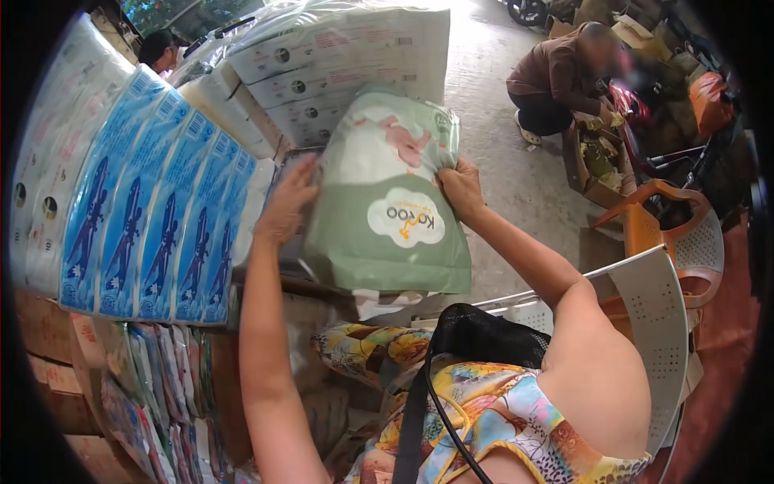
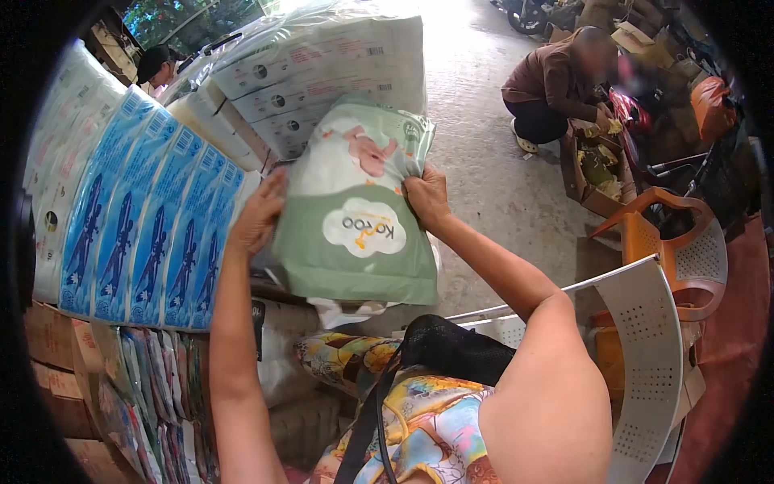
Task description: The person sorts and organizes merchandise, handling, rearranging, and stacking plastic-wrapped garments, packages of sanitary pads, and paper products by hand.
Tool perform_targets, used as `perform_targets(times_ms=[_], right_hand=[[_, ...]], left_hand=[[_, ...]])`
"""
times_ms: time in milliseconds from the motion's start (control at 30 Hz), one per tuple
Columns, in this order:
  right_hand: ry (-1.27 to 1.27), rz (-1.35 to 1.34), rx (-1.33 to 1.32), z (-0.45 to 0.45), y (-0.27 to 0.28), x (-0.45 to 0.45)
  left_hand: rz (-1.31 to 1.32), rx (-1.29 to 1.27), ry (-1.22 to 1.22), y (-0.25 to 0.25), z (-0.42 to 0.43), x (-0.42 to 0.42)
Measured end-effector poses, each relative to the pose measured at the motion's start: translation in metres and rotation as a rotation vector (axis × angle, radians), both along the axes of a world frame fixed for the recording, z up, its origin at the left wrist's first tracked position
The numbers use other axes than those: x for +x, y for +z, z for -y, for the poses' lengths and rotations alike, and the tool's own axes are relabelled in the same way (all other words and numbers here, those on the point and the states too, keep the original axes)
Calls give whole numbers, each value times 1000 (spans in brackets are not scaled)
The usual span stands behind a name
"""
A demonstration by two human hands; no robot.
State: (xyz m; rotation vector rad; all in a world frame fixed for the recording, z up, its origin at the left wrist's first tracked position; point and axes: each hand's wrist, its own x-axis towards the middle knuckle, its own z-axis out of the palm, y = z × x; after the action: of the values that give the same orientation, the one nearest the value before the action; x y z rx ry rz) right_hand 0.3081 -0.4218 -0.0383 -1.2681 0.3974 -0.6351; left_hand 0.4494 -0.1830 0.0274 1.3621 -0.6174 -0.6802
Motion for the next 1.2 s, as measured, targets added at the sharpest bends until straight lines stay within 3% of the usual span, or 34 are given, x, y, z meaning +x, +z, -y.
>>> perform_targets(times_ms=[67, 100, 167, 200, 233, 300, 367, 433, 500, 633, 800, 900, 1100, 1200], right_hand=[[-38, -120, -1, 2, -19, 3], [-54, -203, -106, -5, -19, -2], [-245, -155, -611, -3, -88, 5], [-221, -326, -635, 9, -112, 6], [-220, -323, -645, 13, -106, 1], [-181, -405, -193, 18, -83, -5], [-143, -354, -271, 29, -90, -1], [-199, -484, -468, 27, -100, -1], [-194, -529, -455, 23, -100, 0], [-240, -567, -461, 22, -102, 0], [-260, -594, -434, 25, -112, 4], [-238, -564, -402, 22, -109, 2], [-238, -512, -355, 20, -116, 0], [-244, -519, -162, 9, -109, 2]], left_hand=[[130, 109, -12, -45, -1, 12], [192, 274, 20, -61, 3, 8], [278, 462, 70, -99, 8, -4], [301, 488, 93, -115, 7, -15], [388, 577, 98, -105, 7, -39], [487, 641, 91, -101, -1, -68], [495, 620, 77, -120, -9, -79], [330, 588, 135, -136, -20, -98], [173, 640, 167, -134, -26, -114], [-85, 401, 290, -135, -29, -131], [435, 583, 278, -137, -23, -146], [539, 780, 290, -114, -9, -169], [702, 850, 371, -134, -10, -169], [713, 912, 380, -132, -15, -163]])
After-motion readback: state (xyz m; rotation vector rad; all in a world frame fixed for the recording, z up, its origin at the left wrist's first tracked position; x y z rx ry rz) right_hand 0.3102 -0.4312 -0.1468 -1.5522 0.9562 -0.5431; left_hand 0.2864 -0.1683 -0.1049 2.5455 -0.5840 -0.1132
